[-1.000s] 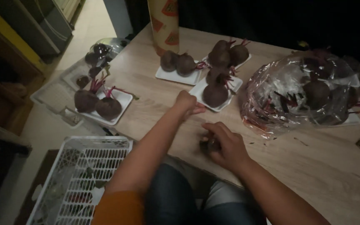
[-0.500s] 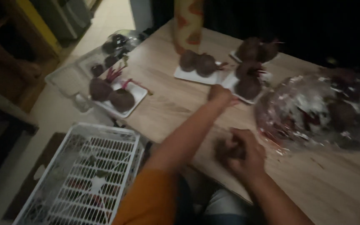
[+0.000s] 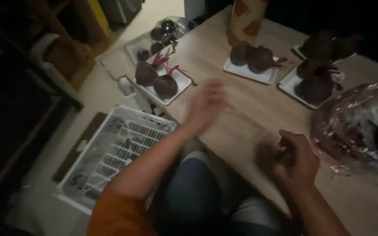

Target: Trimming the stems of beetroots with a utility knife and arranging them on small white trays

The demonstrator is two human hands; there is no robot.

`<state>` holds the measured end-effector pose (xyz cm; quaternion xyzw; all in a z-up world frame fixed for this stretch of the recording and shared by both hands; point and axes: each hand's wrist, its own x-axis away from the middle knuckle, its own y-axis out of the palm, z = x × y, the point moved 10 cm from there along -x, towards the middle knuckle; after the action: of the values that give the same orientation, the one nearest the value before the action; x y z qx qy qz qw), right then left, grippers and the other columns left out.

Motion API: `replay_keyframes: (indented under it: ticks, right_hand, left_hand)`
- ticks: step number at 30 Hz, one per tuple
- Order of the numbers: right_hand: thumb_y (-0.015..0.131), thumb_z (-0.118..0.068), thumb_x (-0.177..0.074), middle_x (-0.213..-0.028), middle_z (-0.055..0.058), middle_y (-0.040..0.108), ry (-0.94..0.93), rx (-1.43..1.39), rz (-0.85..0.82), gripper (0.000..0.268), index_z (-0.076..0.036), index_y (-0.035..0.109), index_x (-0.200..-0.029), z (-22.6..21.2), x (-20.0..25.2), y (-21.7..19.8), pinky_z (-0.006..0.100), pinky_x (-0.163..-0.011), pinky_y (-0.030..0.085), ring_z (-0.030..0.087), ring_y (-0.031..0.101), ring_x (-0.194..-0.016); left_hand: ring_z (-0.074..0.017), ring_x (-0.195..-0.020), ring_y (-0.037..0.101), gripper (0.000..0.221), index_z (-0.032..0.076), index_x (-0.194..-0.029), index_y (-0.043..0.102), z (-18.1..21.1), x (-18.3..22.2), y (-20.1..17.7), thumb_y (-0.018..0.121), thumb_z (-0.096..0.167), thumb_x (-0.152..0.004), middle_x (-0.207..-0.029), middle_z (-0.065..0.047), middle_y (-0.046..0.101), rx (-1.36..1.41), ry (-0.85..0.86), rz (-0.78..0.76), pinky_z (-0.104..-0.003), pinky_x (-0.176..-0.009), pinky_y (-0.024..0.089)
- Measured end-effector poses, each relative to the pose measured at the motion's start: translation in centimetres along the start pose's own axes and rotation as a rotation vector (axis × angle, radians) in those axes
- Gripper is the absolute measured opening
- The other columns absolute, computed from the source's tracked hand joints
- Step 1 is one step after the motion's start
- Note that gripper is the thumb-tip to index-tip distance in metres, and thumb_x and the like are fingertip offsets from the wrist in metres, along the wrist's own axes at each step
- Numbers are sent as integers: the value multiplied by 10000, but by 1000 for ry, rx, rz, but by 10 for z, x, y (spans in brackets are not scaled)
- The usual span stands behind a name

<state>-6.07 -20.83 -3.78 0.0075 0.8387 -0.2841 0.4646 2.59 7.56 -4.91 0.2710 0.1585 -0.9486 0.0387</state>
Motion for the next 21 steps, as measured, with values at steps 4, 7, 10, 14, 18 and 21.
replay_keyframes:
  ticks: [4,7,10,14,18,21]
  right_hand:
    - [632,-23,-593,-1126,47,666,32,-9,-256,792,-158,596,-1373,9,9,30,301,-687,508,180,695,-923]
    - [636,-14,-588,-1097,14,666,45,21,-291,780,-195,621,-1347,9,8,37,302,-686,492,167,667,-883]
    - [628,-56,-622,-1059,-6,660,92,48,-303,740,-201,615,-1347,18,8,38,321,-663,487,160,654,-833]
    - [536,-41,-681,-1038,34,649,-15,8,-204,690,-136,599,-1362,13,5,27,312,-597,464,184,641,-848]
    - [603,-123,-678,-1078,24,676,115,3,-230,660,-171,626,-1335,21,5,29,345,-680,498,200,676,-874]
    - [653,-248,-731,-955,79,708,142,-48,-200,573,-165,666,-1298,9,2,30,487,-712,580,344,725,-840]
  left_hand:
    - [-127,-873,662,376,147,-1215,596,-54,71,-192,757,70,-885,-964,-21,667,-142,-10,725,-258,-801,550]
    - [-213,-780,673,307,153,-1217,556,-63,93,-252,599,207,-917,-917,-72,676,-315,-408,728,-356,-717,535]
    - [-321,-809,727,475,155,-1278,578,-102,105,-252,561,371,-856,-1058,-146,712,-419,-814,554,-438,-677,578]
    - [-269,-789,735,292,113,-960,739,-124,90,-225,646,340,-800,-873,-114,765,-496,-851,323,-429,-661,552]
    - [-296,-879,766,372,154,-1003,784,-146,81,-229,657,440,-803,-909,-108,790,-607,-870,260,-439,-745,568]
    - [-336,-490,567,387,3,-608,661,-140,55,-226,744,278,-867,-506,-159,553,-620,-683,185,-481,-546,458]
